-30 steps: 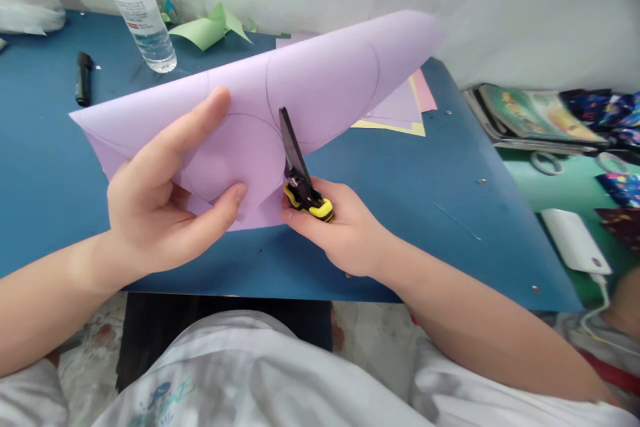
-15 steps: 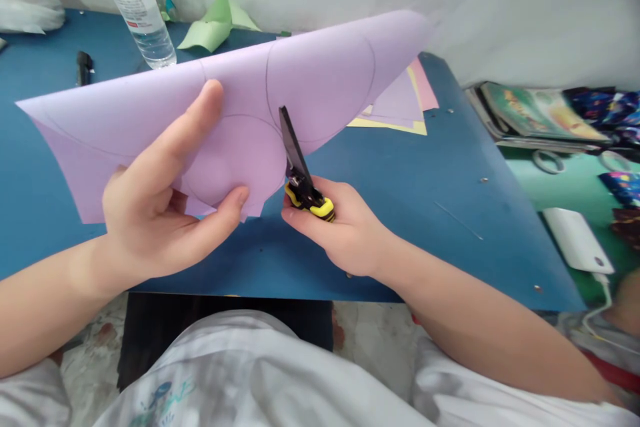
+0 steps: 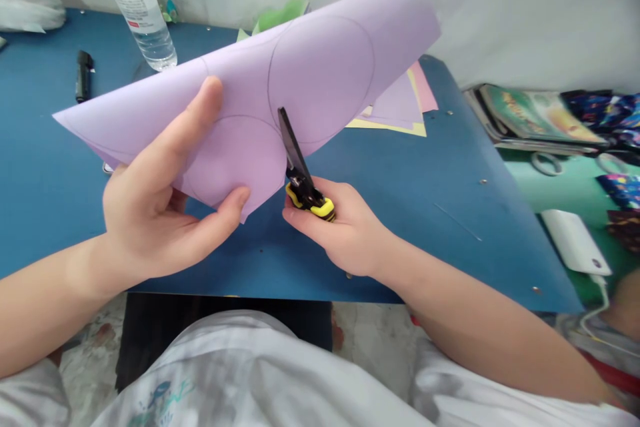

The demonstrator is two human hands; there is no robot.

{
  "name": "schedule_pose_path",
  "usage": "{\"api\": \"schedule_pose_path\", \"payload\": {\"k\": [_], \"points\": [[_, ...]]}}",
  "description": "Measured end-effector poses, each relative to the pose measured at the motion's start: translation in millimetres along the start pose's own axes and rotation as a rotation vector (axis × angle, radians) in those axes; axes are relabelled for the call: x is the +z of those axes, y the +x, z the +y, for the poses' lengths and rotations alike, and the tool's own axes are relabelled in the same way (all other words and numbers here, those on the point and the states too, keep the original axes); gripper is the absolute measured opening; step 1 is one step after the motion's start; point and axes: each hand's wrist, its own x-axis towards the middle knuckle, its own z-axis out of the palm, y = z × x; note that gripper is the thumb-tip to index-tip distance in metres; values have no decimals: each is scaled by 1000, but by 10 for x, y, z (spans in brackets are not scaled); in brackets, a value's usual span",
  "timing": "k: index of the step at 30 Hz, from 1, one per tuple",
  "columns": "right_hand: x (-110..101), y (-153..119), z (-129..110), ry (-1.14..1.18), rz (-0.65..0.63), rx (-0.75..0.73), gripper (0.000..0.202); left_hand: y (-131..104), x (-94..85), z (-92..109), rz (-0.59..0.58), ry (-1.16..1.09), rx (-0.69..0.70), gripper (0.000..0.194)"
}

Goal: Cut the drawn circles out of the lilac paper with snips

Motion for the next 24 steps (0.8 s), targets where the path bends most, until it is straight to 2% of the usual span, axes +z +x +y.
{"api": "schedule_pose_path", "payload": {"k": [3,5,9,11,13,15,16,17,20,24], "points": [[-10,-2,-1,-7,6,-4,25,71,161,84,-14,-3,11,87],[-17,-4,0,-9,6,-7,25,85,179,95,-16,0,20,87],[-26,-12,1,-5,-6,4,25,37,-14,15,3,14,35,89],[-27,-16,0,-7,-6,9,25,2,-161,-41,4,29,88,82],[-27,-19,-3,-13,-5,7,25,-20,-280,-86,-40,72,130,75],[-26,-19,-6,-22,-4,2,25,-16,-327,-114,-99,131,76,77],[-25,-19,-7,-25,-4,1,26,-4,-316,-123,-98,129,64,79],[-25,-18,-8,-27,-4,2,26,14,-284,-127,-61,83,128,79],[-25,-19,-10,-31,-1,1,26,78,-104,-103,18,3,69,94],[-28,-22,-12,-41,1,-11,27,116,110,-11,28,-20,26,99]]}}
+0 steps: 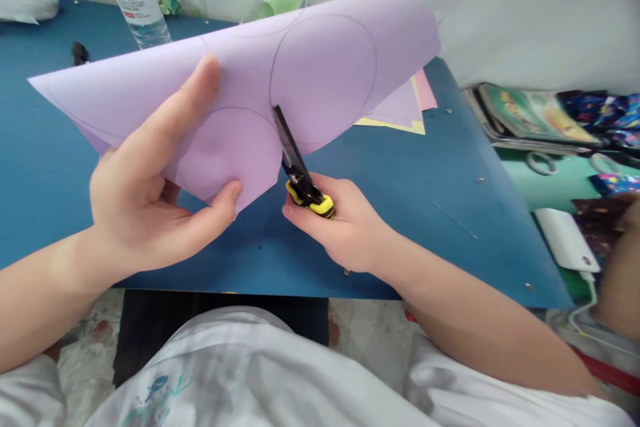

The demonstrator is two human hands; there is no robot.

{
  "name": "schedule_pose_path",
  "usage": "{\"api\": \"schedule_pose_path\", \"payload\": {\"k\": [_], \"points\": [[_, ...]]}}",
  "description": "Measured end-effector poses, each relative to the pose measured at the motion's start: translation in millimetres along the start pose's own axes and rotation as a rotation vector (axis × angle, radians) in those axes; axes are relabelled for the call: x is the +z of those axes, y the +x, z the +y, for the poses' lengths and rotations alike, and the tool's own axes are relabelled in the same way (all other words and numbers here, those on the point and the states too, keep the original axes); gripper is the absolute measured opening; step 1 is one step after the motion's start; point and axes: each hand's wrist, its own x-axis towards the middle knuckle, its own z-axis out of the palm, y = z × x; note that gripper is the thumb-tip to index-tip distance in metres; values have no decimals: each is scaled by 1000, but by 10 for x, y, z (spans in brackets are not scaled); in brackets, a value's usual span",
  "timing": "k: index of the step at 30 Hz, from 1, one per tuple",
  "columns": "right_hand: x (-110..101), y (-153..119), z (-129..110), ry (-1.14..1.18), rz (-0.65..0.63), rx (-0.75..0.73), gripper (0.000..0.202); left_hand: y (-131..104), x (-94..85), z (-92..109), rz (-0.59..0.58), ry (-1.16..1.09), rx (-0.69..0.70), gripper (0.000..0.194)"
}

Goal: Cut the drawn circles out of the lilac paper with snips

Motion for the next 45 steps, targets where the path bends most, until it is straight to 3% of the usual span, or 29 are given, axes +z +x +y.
{"api": "schedule_pose_path", "payload": {"k": [27,32,35,39,45], "points": [[-1,-27,5,4,-16,54,31,169,-65,-7,69,-52,10,118],[-11,-32,10,-5,-20,42,30,146,-147,-22,92,-69,17,120],[-15,-26,11,-12,-18,41,32,40,-280,-21,54,-49,12,111],[-15,-22,11,-29,-23,48,32,-103,-456,-10,-141,108,-10,80],[-17,-36,26,-28,-23,61,33,-118,-493,16,-167,148,-6,77]]}}
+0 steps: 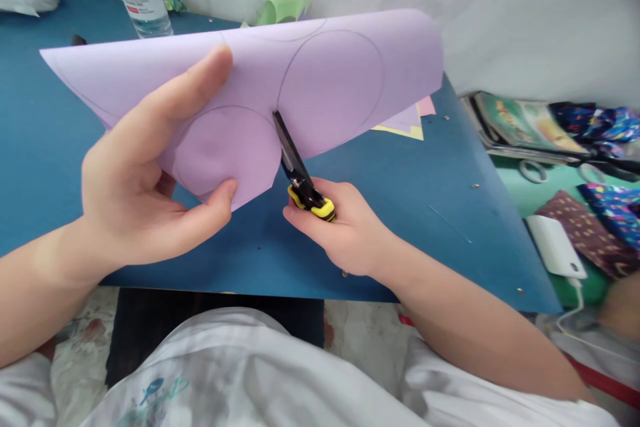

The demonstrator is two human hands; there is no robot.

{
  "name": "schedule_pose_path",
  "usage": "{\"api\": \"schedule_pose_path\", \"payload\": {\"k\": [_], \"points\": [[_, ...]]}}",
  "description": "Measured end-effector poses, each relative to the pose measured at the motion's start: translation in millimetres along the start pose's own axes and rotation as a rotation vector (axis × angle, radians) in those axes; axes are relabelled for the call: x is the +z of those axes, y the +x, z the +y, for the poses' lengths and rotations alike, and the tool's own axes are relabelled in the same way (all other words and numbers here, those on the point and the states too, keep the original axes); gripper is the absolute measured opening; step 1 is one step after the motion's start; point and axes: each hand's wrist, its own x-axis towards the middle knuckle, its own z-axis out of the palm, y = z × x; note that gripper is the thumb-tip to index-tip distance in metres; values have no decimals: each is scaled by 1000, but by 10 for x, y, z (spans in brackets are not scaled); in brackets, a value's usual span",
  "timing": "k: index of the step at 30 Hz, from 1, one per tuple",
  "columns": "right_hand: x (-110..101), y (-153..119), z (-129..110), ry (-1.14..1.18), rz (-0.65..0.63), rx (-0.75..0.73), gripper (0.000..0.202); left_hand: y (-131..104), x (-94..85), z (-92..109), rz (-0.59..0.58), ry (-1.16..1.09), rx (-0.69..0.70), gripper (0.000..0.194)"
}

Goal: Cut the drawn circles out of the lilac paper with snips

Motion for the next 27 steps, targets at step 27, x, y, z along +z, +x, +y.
{"api": "schedule_pose_path", "payload": {"k": [27], "points": [[-16,-17,28,27,-42,-11,31,91,34,-37,30,-105,-7,83]]}}
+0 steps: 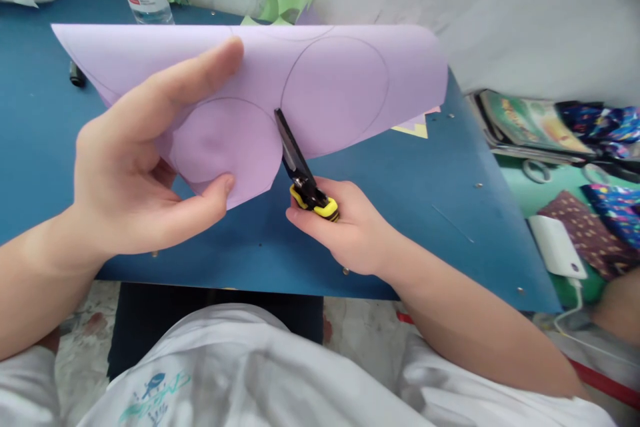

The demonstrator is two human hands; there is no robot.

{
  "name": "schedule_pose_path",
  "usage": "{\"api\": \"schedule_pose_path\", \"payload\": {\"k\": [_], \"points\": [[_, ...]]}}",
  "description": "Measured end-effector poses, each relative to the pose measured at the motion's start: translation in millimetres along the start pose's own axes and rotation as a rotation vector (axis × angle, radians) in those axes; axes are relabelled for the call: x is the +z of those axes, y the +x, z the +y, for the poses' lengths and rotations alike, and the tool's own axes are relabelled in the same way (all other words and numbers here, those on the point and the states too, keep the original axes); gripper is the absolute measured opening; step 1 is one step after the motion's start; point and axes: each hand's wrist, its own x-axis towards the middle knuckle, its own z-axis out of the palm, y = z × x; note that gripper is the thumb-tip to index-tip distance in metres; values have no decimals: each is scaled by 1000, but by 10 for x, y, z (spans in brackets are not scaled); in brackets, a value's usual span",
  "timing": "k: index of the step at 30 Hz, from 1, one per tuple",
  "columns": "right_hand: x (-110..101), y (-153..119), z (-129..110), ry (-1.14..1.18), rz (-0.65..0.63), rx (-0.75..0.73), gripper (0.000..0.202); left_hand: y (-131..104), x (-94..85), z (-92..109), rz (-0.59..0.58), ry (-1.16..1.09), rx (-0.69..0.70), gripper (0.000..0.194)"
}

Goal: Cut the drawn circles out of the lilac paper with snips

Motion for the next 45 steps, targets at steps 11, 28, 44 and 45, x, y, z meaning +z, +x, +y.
{"api": "schedule_pose_path", "payload": {"k": [11,28,44,45], "points": [[-16,-9,-13,19,-23,-1,28,19,94,77,121,-40,-31,108],[20,1,74,-12,22,-38,30,-19,-111,4,-135,97,3,68],[18,-8,73,-31,25,-27,33,-4,-110,8,-150,98,-6,73],[15,-8,78,-31,24,-32,33,0,-110,8,-154,99,-7,74]]}}
